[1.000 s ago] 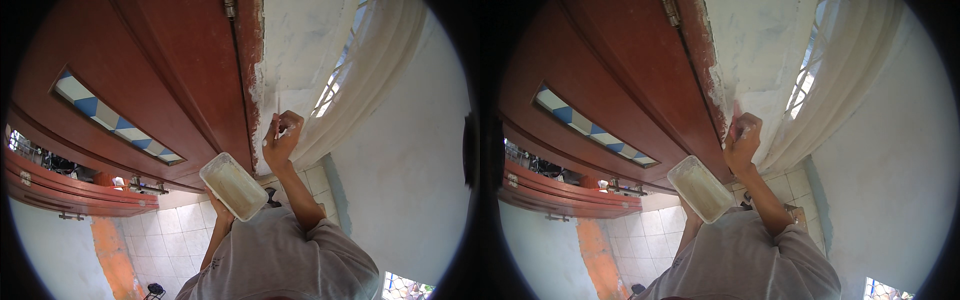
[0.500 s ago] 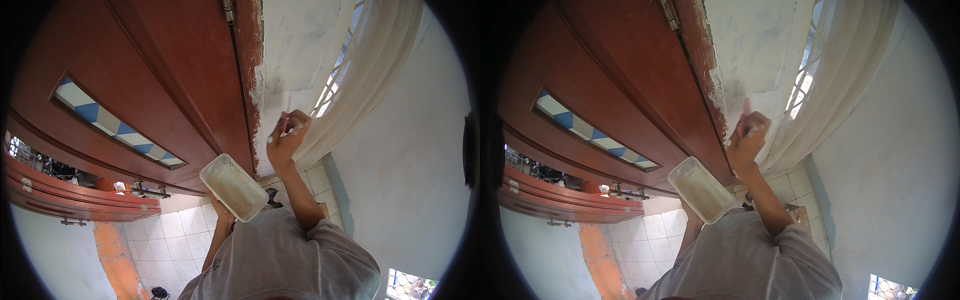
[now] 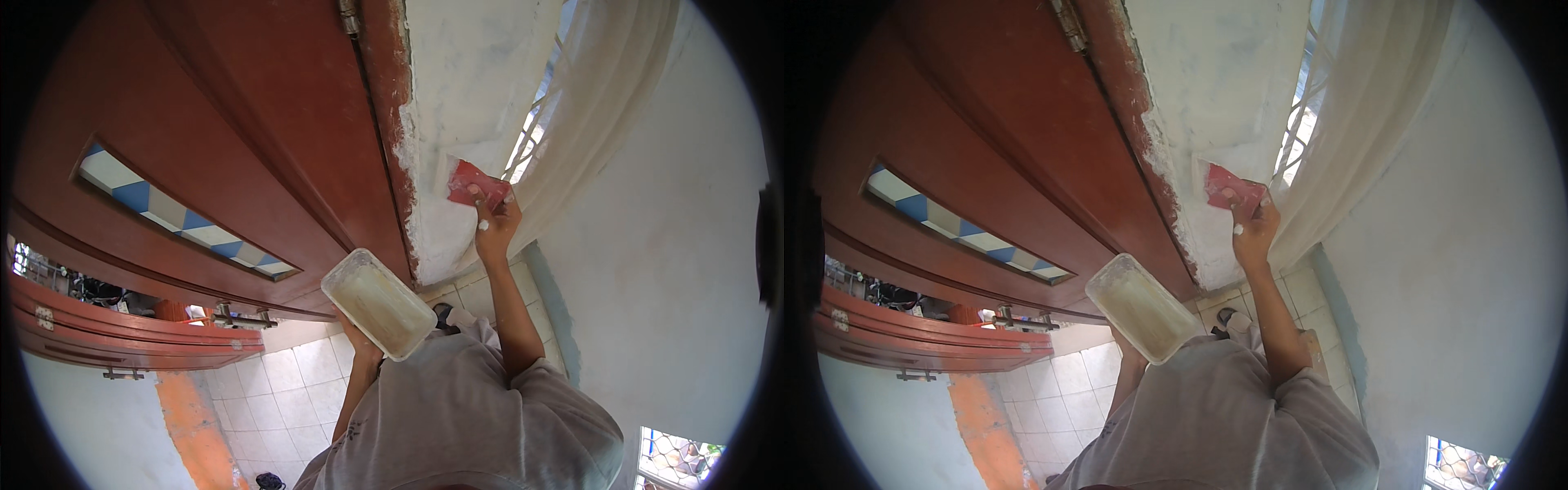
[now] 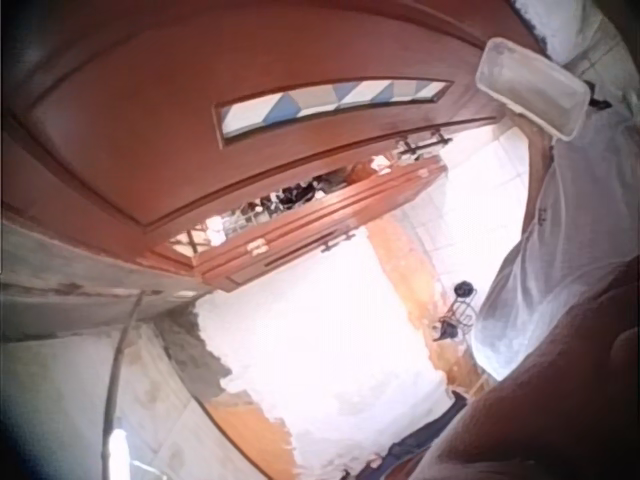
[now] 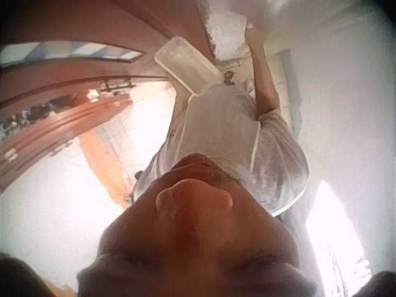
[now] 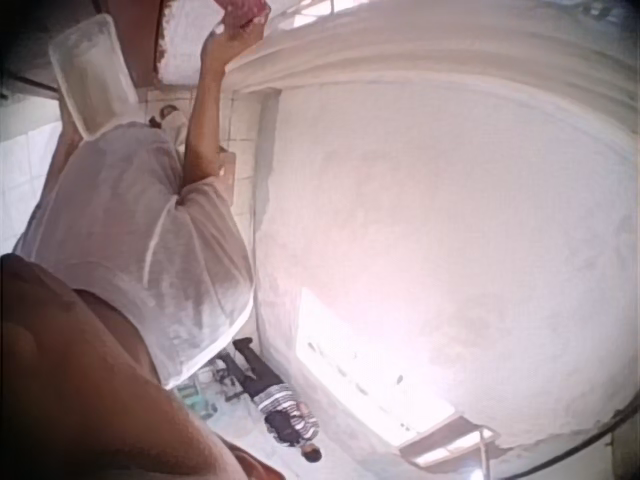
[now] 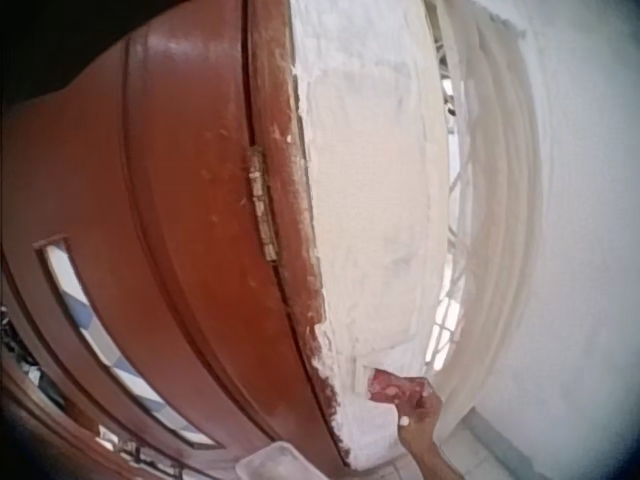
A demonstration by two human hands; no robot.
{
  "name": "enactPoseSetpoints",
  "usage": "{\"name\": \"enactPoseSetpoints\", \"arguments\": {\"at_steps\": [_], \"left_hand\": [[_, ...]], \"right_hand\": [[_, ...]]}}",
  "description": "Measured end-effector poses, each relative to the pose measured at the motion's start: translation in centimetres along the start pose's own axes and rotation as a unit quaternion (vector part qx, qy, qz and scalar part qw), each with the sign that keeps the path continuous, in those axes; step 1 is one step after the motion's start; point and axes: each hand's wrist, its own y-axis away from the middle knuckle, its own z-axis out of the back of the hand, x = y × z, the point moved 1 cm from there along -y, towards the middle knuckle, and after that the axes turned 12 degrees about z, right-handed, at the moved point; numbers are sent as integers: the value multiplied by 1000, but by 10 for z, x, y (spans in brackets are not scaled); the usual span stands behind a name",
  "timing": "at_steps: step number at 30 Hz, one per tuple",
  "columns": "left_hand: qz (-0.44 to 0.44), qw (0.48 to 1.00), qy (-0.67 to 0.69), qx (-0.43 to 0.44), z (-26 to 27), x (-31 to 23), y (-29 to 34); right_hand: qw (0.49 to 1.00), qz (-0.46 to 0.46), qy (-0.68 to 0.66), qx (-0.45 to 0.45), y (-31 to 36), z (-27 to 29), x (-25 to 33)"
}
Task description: The person patches a wall next to a door frame using a spatula. They repeatedly scoop white putty from a plastic container and smooth it onto the wall surface to fill gaps and imperfections.
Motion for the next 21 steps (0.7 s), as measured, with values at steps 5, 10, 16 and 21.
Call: {"name": "enactPoseSetpoints", "arguments": {"at_steps": [5, 10, 16, 21], "left_hand": [[0, 1000, -2, -1, 5, 5, -3], [10, 1000, 12, -5, 1, 8, -7], [-19, 1000, -8, -17, -8, 13, -7], [-2, 999, 30, 17, 8, 22, -13]], "right_hand": [[997, -25, -65, 38, -12, 3, -13], [999, -6, -35, 35, -24, -17, -21], [997, 45, 48, -42, -31, -7, -32], [989, -7, -51, -139, -20, 7, -25]]}}
